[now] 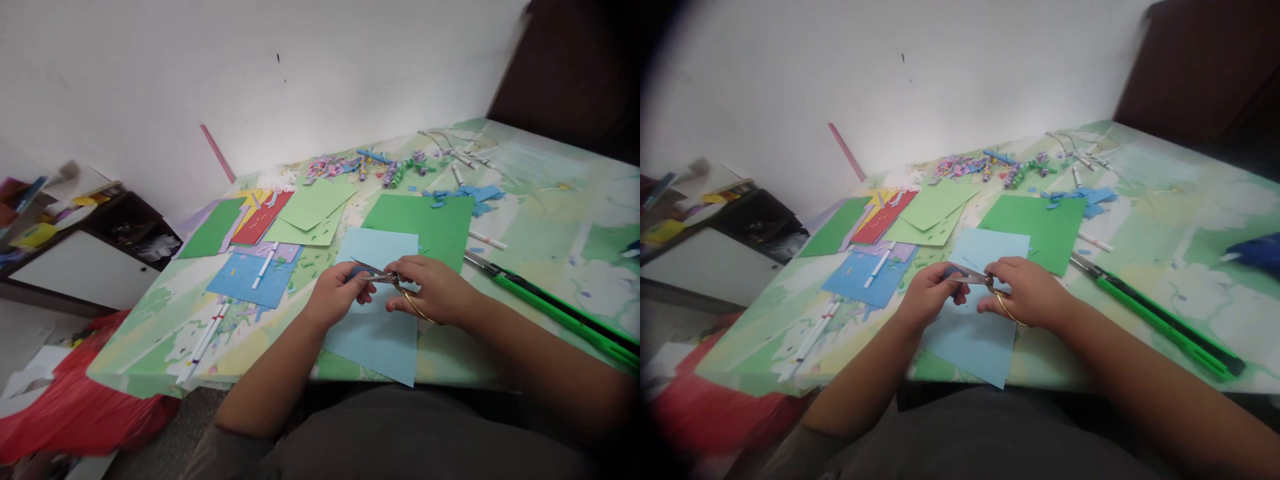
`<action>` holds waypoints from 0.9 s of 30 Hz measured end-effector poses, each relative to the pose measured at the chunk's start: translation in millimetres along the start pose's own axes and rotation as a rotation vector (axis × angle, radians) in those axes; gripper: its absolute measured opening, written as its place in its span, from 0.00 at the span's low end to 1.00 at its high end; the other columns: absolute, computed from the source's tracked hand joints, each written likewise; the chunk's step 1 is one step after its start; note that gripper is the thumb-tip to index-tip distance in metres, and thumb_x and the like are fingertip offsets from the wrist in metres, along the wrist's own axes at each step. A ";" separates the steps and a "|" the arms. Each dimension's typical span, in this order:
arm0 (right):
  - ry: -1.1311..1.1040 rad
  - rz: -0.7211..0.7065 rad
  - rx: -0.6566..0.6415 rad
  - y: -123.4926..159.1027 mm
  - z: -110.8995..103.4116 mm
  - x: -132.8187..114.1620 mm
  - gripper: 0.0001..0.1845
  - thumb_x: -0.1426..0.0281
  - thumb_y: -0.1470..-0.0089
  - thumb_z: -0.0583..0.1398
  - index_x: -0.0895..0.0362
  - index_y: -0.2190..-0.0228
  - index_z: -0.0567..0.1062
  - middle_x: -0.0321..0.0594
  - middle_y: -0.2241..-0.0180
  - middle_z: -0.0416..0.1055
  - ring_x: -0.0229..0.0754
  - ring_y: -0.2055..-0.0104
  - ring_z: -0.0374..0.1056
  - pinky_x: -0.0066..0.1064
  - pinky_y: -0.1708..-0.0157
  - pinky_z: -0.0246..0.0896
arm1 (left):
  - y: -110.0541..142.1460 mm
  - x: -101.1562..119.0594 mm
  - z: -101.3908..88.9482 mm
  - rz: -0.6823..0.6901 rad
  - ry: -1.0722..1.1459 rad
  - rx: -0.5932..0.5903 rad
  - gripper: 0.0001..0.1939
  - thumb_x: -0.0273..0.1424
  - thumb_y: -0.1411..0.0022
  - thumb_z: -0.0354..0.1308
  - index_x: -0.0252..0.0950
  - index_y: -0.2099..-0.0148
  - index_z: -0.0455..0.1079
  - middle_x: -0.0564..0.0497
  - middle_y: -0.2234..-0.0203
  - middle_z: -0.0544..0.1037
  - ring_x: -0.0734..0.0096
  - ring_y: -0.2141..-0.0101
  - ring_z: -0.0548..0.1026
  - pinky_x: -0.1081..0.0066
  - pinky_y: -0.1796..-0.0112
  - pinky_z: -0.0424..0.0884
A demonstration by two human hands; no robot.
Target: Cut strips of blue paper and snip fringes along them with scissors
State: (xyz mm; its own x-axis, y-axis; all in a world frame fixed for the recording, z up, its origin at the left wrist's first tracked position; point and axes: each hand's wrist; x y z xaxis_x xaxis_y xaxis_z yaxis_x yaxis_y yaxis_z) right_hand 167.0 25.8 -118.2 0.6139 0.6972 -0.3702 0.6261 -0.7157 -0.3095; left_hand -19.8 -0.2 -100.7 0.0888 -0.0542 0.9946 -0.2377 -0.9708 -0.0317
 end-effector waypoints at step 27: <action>0.022 -0.061 0.031 3.6 -0.6 -4.3 0.30 0.49 0.54 0.54 0.63 0.62 0.69 0.48 0.67 0.69 0.47 0.66 0.63 0.34 0.68 0.58 | 5.1 -4.9 7.4 0.110 -0.172 0.033 0.09 0.30 0.44 0.51 0.32 0.73 0.69 0.53 0.81 0.71 0.81 0.80 0.68 0.79 0.76 0.66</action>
State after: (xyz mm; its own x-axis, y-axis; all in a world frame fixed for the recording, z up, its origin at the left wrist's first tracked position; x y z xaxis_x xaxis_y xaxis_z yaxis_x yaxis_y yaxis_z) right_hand 166.9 20.2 -117.3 0.5856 0.7400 -0.3309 0.6478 -0.6726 -0.3578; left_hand -14.3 -6.7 -106.5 0.2289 -0.1967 0.9534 -0.2235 -0.9638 -0.1452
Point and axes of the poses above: each hand's wrist, its own y-axis away from the middle knuckle, its own z-axis out of the palm, x = y × z
